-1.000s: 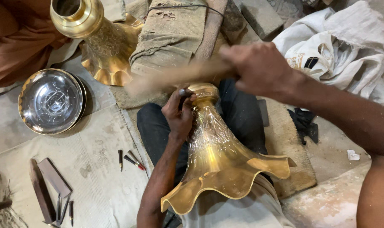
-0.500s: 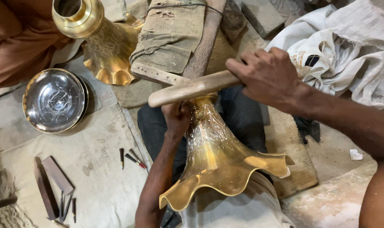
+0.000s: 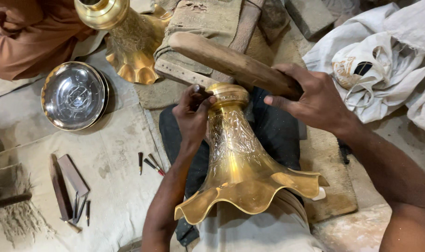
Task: The person sits on the floor with a large brass vessel on their lap and engraves decorative patterns into its surface, holding a chisel against the metal and striking it with a wooden mallet. They reposition the chisel around the vessel's neck and body and occasionally rotate the vessel to reach new areas.
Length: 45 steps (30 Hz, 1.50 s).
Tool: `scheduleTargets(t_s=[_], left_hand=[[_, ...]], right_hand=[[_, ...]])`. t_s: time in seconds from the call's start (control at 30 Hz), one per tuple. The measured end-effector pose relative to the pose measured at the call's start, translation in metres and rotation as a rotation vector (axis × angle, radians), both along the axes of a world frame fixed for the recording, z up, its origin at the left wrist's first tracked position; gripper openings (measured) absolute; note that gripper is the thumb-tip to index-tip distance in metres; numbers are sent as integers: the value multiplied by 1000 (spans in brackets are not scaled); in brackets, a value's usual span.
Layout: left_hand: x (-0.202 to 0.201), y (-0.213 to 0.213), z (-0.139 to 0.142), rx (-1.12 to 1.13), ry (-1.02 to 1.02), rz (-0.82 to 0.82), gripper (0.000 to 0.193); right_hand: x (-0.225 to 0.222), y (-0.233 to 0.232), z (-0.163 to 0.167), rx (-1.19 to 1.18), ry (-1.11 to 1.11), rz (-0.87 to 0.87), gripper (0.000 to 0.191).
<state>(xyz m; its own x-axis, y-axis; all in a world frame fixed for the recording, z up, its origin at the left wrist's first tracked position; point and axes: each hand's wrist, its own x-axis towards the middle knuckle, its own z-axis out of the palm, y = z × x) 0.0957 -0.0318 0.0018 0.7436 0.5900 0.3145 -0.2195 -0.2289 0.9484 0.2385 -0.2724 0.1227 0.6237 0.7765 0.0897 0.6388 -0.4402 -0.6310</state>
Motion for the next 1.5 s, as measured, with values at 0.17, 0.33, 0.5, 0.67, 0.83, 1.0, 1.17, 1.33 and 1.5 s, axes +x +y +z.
scheduleTargets(t_s=[0.17, 0.33, 0.5, 0.67, 0.83, 1.0, 1.17, 1.33, 1.5], left_hand=[[-2, -2, -5, 207, -2, 30, 30], [1, -8, -12, 251, -60, 80, 28], [-4, -13, -14, 254, -75, 105, 21], [-4, -12, -12, 209, -42, 75, 17], [0, -10, -9, 210, -89, 78, 20], [-2, -11, -8, 195, -72, 84, 25], [-1, -8, -12, 202, -30, 81, 17], [1, -7, -14, 217, -63, 97, 23], [-2, -8, -9, 206, -92, 87, 19]], right_hand=[[3, 10, 15, 155, -214, 204, 59], [6, 23, 27, -101, -330, 283, 61], [4, 37, 43, 2, -306, 348, 56], [0, 43, 59, -550, -626, 367, 65], [0, 48, 61, -306, -464, 405, 58], [-1, 43, 57, -270, -477, 358, 58], [-4, 46, 52, -464, -527, 359, 60], [-4, 46, 52, 47, -279, 339, 53], [-7, 47, 50, -430, -544, 322, 59]])
